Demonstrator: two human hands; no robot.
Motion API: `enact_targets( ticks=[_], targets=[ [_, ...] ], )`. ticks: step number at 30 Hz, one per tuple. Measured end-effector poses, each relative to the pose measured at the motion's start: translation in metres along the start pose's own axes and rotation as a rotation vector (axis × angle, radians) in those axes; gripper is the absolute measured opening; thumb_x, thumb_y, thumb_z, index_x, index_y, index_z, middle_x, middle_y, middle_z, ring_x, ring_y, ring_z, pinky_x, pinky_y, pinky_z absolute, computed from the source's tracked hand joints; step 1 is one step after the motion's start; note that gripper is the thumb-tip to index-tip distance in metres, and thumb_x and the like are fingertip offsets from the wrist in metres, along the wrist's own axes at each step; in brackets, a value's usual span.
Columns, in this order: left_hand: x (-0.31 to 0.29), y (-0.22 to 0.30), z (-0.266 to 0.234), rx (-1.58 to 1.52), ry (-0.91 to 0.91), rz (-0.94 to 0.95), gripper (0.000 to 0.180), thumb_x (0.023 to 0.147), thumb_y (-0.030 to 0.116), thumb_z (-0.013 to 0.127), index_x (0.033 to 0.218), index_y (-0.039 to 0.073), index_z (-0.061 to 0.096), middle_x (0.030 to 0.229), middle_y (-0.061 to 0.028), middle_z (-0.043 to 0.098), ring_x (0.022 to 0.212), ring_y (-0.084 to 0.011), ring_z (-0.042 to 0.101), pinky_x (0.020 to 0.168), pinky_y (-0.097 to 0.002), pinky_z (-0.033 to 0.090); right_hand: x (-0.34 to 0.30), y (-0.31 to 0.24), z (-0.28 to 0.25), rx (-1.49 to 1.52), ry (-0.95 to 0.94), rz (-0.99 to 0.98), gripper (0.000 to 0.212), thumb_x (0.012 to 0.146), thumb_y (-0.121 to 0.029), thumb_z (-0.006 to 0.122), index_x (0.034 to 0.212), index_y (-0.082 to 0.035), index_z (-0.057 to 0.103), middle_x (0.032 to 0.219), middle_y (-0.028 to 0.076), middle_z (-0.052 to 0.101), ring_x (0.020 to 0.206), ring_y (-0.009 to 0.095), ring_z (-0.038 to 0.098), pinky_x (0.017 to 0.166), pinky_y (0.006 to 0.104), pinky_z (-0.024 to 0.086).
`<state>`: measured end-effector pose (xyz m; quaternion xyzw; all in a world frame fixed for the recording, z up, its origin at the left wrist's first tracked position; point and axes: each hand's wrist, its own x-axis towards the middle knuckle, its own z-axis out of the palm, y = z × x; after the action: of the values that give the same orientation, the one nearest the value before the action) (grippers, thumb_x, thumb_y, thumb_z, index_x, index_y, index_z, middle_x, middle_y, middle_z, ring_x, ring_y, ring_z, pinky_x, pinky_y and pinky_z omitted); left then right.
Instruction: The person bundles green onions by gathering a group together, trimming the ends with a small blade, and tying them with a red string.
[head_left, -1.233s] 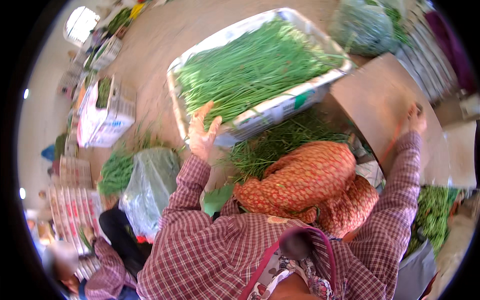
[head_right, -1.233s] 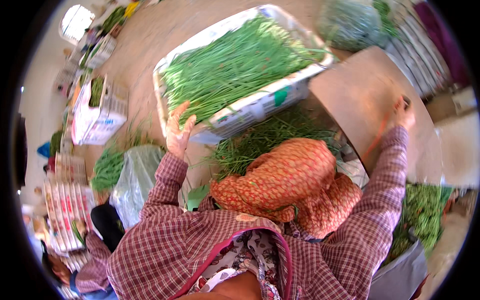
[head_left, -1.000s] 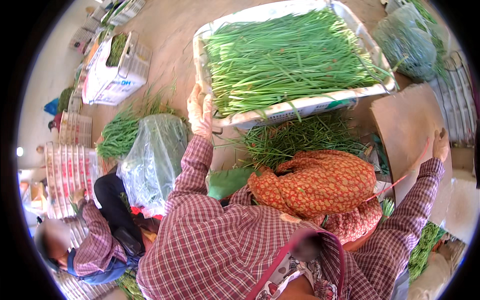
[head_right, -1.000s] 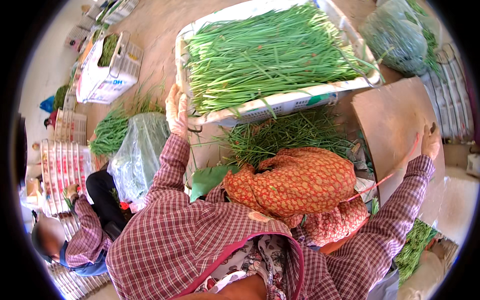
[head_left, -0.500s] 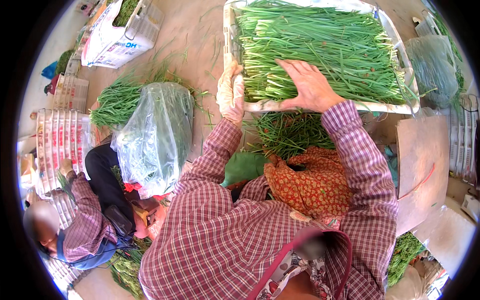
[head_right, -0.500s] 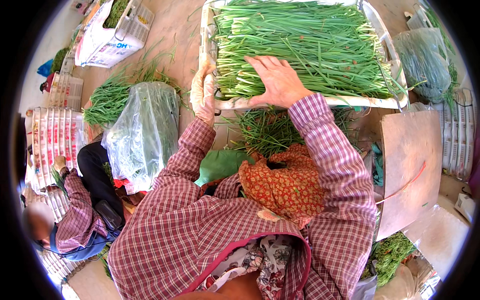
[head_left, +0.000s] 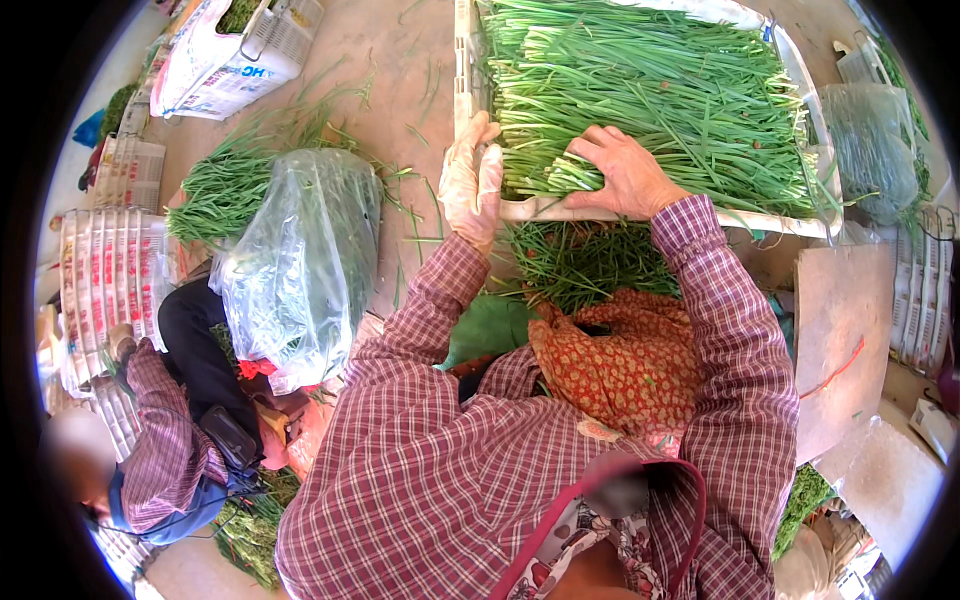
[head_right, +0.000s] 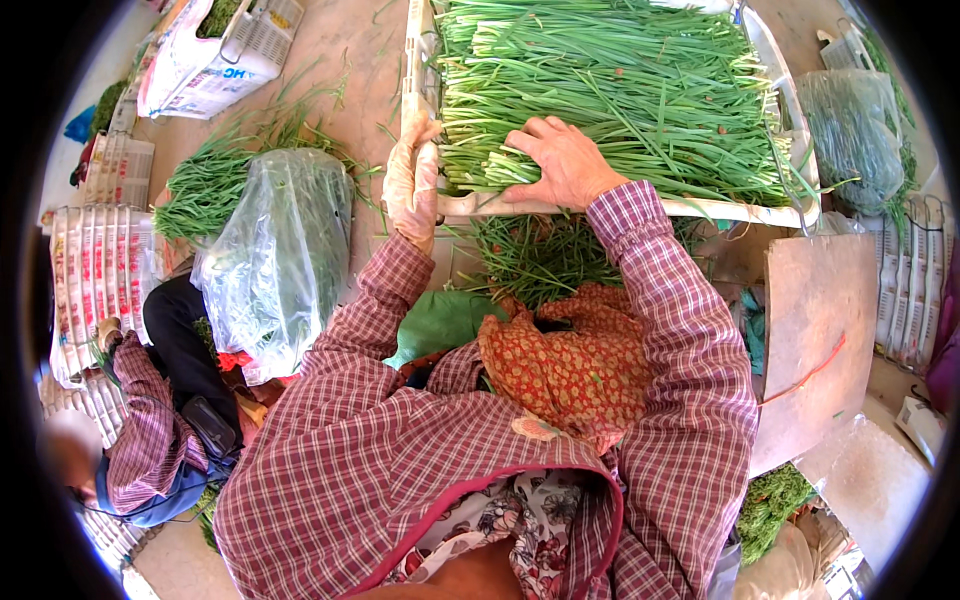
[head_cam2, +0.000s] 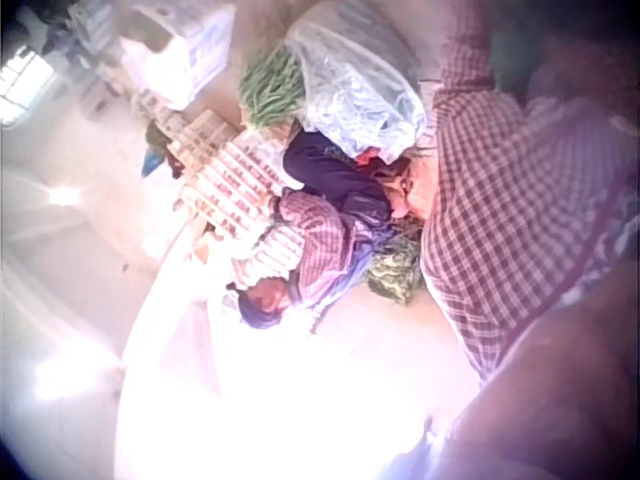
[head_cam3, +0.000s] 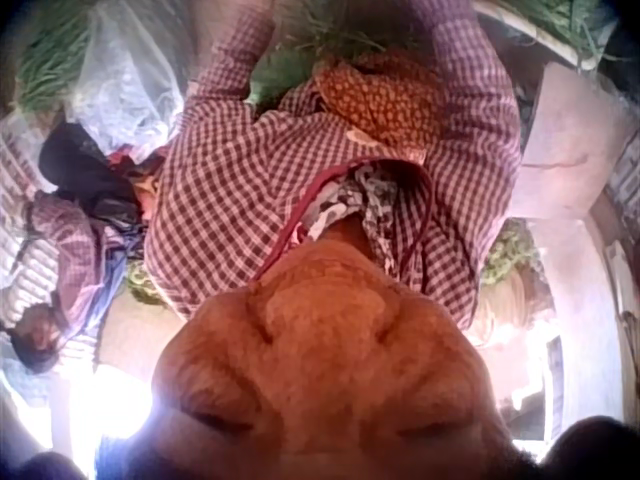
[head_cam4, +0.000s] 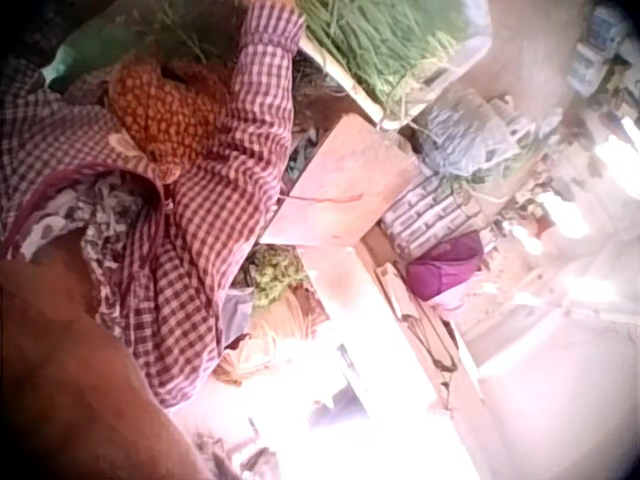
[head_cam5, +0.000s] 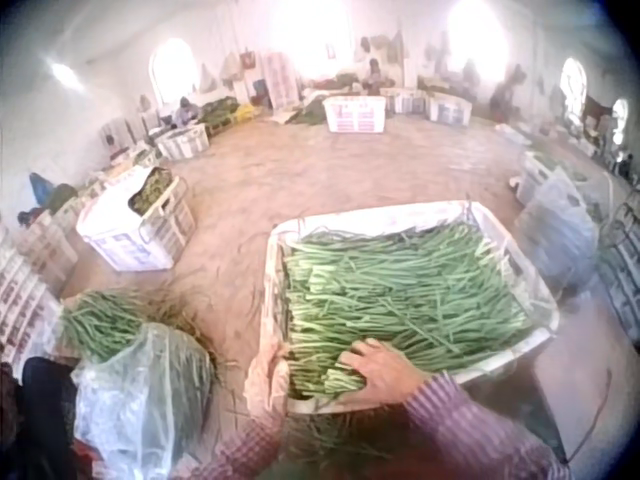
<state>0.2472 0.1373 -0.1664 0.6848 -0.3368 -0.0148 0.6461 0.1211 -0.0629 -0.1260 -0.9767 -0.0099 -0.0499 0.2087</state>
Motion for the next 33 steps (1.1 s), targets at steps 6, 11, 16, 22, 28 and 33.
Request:
enact_targets(
  ticks=[6, 11, 16, 22, 28, 33],
  targets=[
    [-0.002, -0.003, -0.004, -0.022, -0.042, -0.008, 0.045, 0.101, 0.020, 0.052, 0.140, -0.002, 0.048, 0.142, -0.0137, 0.051, 0.120, -0.0204, 0.056, 0.103, -0.0344, 0.042, 0.000, -0.007, -0.003, 0.091, -0.083, 0.132, 0.065, 0.075, -0.055, 0.077, 0.116, -0.009, 0.058, 0.097, 0.013, 0.068, 0.090, 0.035, 0.063, 0.083, 0.0466, 0.050],
    [-0.003, 0.000, -0.005, -0.020, -0.007, 0.007, 0.046, 0.100, 0.023, 0.051, 0.142, 0.004, 0.050, 0.122, -0.0106, 0.065, 0.116, -0.0224, 0.055, 0.104, -0.0358, 0.041, -0.001, 0.008, -0.011, 0.315, -0.192, 0.342, 0.069, 0.073, -0.064, 0.075, 0.117, -0.011, 0.064, 0.094, 0.007, 0.071, 0.085, 0.021, 0.067, 0.079, 0.0414, 0.055],
    [-0.005, 0.001, -0.005, -0.051, 0.000, -0.030, 0.047, 0.099, 0.023, 0.051, 0.142, 0.004, 0.049, 0.124, -0.0108, 0.064, 0.115, -0.0217, 0.056, 0.103, -0.0347, 0.042, -0.001, 0.014, -0.046, 0.783, 0.097, 0.398, 0.067, 0.078, -0.031, 0.084, 0.133, -0.003, 0.059, 0.114, 0.008, 0.071, 0.100, 0.015, 0.067, 0.097, 0.0337, 0.051],
    [-0.006, 0.009, -0.005, -0.055, 0.015, -0.041, 0.048, 0.098, 0.018, 0.052, 0.143, 0.003, 0.047, 0.124, -0.0110, 0.064, 0.115, -0.0215, 0.057, 0.102, -0.0349, 0.042, 0.049, -0.004, -0.045, 0.520, 0.233, 0.346, 0.071, 0.075, -0.053, 0.080, 0.124, -0.004, 0.065, 0.104, 0.008, 0.072, 0.093, 0.021, 0.066, 0.093, 0.0358, 0.051],
    [-0.005, 0.006, -0.005, 0.003, 0.001, 0.003, 0.051, 0.094, 0.011, 0.055, 0.144, 0.003, 0.046, 0.125, -0.0111, 0.063, 0.117, -0.0247, 0.056, 0.105, -0.0369, 0.040, 0.077, 0.002, 0.004, 0.071, 0.005, 0.163, 0.097, 0.066, -0.058, 0.081, 0.144, -0.014, 0.044, 0.134, 0.013, 0.054, 0.125, 0.032, 0.050, 0.106, 0.0495, 0.042],
    [-0.004, 0.008, -0.008, 0.032, 0.011, -0.002, 0.051, 0.094, 0.011, 0.055, 0.143, 0.002, 0.046, 0.124, -0.0117, 0.064, 0.118, -0.0252, 0.056, 0.105, -0.0372, 0.040, 0.088, -0.014, 0.011, -0.070, -0.109, 0.197, 0.107, 0.062, -0.057, 0.084, 0.149, -0.015, 0.036, 0.136, 0.015, 0.055, 0.129, 0.035, 0.048, 0.109, 0.0505, 0.037]
  ],
)
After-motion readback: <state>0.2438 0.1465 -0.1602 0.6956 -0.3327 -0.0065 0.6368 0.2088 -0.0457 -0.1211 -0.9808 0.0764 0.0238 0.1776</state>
